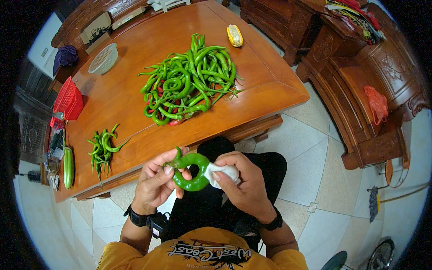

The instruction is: Cleaning and wiping green chili peppers with a white cloth.

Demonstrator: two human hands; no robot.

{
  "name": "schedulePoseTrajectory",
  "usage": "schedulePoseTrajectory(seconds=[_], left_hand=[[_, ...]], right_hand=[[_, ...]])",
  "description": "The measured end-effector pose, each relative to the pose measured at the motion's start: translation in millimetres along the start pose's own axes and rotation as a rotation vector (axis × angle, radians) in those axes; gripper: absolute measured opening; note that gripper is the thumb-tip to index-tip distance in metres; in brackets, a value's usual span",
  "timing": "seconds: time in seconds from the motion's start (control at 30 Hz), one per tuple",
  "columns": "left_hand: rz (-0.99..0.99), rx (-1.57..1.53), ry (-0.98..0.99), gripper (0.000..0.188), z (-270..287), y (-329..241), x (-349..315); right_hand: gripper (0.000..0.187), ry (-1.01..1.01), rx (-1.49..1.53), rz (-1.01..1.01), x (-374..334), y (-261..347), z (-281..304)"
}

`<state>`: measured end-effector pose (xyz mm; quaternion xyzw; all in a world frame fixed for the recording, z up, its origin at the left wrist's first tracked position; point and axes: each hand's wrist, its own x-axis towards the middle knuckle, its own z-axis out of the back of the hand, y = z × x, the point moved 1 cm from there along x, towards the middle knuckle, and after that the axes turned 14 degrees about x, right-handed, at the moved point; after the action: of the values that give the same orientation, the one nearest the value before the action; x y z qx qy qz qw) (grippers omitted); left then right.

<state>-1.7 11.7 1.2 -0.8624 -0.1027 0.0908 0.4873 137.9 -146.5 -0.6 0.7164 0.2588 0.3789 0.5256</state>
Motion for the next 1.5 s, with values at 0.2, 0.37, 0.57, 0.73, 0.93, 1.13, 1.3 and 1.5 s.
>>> schedulePoseTrajectory(seconds=[0.2, 0.37, 0.57, 0.73, 0.93, 1.13, 1.3, 1.5], left_hand=[[0.088, 0.062, 0.073, 0.039, 1, -2, 0], [0.109, 0.294, -0.064, 0.04, -7, -4, 0], [0.137, 0.251, -0.026, 0.041, -4, -3, 1], [0.009, 0.366, -0.111, 0.044, -14, 2, 3], [0.086, 0.412, -0.087, 0.033, -16, 4, 3], [0.113, 0.529, -0.109, 0.035, -18, 2, 1], [0.048, 0.622, -0.135, 0.041, -23, 7, 2], [-0.139, 0.902, -0.19, 0.045, -19, 10, 5]], right_hand=[[0.016, 0.057, 0.096, -0.046, 2, 7, -2], [0.017, 0.096, 0.024, -0.092, 0, 2, 0], [0.018, 0.113, 0.03, -0.203, 0, 4, -1], [0.019, -0.006, 0.007, -0.1, -3, -4, 0], [0.02, -0.051, 0.06, -0.101, -2, -5, -3], [0.021, -0.091, -0.28, 0.179, 4, -1, -4], [0.023, -0.04, -0.416, 0.273, 4, -2, -12], [0.026, 0.073, -0.337, 0.189, 5, 10, -16]])
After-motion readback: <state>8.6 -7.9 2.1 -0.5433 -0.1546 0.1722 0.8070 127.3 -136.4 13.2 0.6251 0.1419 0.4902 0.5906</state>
